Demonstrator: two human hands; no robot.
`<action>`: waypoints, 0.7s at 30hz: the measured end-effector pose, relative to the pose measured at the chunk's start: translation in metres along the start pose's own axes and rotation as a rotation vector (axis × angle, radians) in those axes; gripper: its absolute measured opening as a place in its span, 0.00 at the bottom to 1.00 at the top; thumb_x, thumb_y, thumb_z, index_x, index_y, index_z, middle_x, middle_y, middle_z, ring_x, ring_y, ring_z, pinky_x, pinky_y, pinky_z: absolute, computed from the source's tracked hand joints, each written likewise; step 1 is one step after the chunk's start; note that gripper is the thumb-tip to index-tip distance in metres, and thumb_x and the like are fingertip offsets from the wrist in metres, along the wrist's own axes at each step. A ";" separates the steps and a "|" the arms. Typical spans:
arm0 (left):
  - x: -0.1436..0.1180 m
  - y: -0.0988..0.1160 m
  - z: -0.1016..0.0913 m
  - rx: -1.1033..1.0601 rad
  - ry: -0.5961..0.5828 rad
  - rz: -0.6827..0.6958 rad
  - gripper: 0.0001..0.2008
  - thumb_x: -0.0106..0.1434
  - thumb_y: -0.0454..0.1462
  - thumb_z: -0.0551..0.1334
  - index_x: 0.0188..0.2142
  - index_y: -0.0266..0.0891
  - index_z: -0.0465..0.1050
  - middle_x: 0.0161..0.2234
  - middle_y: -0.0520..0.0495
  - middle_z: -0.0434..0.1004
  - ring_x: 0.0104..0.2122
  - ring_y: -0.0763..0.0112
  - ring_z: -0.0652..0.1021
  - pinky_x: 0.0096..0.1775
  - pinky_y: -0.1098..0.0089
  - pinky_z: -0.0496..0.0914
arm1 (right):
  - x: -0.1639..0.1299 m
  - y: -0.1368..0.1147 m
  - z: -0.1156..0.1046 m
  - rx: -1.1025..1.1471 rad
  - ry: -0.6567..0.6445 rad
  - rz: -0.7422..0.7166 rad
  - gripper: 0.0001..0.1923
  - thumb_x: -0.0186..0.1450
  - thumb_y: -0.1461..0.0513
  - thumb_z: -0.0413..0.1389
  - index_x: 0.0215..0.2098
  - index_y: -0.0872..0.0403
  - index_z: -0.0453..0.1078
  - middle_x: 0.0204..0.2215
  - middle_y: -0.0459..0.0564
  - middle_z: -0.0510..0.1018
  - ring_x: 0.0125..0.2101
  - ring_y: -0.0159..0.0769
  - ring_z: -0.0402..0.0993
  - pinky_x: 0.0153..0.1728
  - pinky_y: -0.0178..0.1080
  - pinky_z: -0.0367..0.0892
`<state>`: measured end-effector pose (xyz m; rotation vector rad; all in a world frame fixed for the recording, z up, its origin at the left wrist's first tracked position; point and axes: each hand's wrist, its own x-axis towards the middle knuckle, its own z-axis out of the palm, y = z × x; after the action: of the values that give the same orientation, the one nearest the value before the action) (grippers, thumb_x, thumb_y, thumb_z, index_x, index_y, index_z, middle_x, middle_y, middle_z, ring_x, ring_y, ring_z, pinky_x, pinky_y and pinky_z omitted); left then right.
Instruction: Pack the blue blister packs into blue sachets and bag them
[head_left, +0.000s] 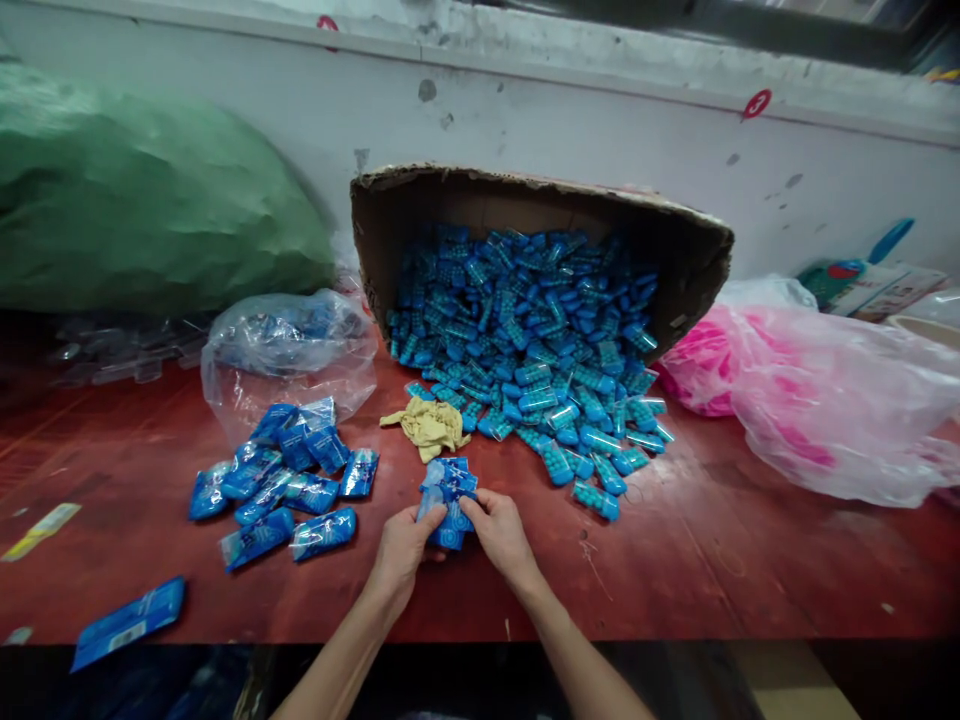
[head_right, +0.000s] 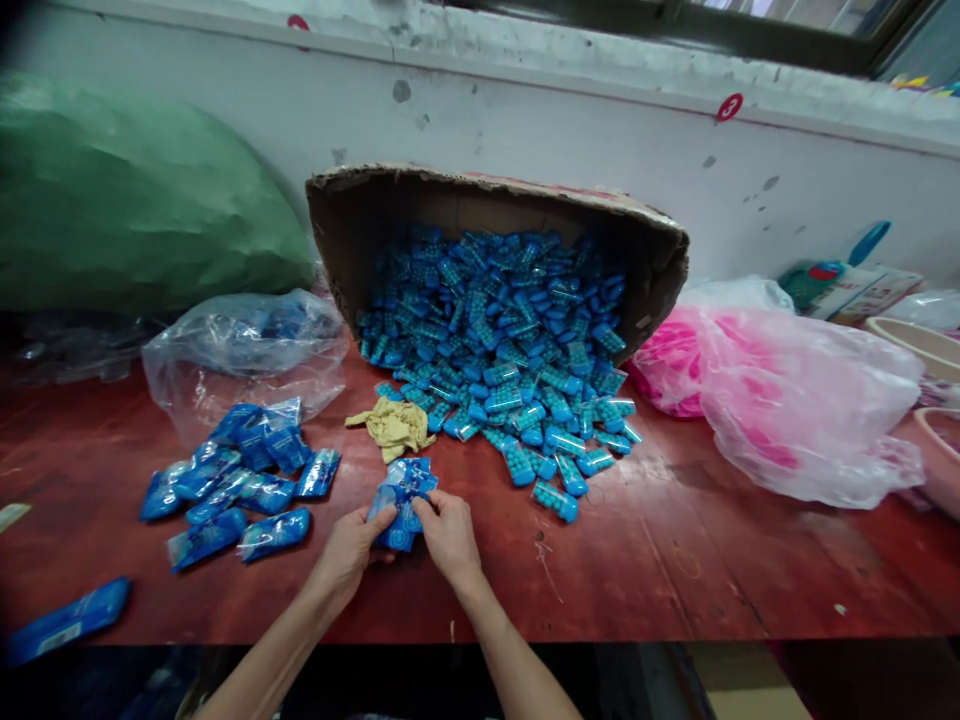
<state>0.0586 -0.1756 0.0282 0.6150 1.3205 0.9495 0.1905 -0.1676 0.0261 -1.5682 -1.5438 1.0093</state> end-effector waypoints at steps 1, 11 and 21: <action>0.000 0.000 -0.003 -0.014 -0.014 -0.020 0.16 0.41 0.44 0.68 0.22 0.33 0.69 0.14 0.51 0.70 0.14 0.76 0.69 0.16 0.76 0.64 | 0.000 -0.001 0.001 -0.043 0.016 0.011 0.16 0.61 0.58 0.47 0.19 0.56 0.66 0.14 0.41 0.64 0.18 0.28 0.59 0.19 0.30 0.52; -0.019 0.014 -0.040 -0.088 0.067 -0.054 0.16 0.40 0.40 0.69 0.24 0.34 0.66 0.16 0.52 0.71 0.16 0.77 0.70 0.17 0.77 0.64 | -0.003 -0.015 0.002 -0.516 -0.030 0.067 0.13 0.62 0.62 0.48 0.43 0.51 0.67 0.30 0.50 0.76 0.32 0.39 0.73 0.30 0.34 0.60; -0.009 0.005 -0.004 -0.157 -0.222 -0.052 0.14 0.45 0.41 0.67 0.26 0.32 0.70 0.20 0.51 0.72 0.18 0.78 0.69 0.19 0.76 0.62 | -0.018 -0.015 -0.021 0.238 -0.020 0.134 0.18 0.57 0.56 0.53 0.43 0.56 0.67 0.27 0.47 0.72 0.22 0.30 0.66 0.23 0.32 0.61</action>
<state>0.0535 -0.1812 0.0362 0.5452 1.0500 0.9050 0.2026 -0.1845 0.0496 -1.5121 -1.2914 1.2376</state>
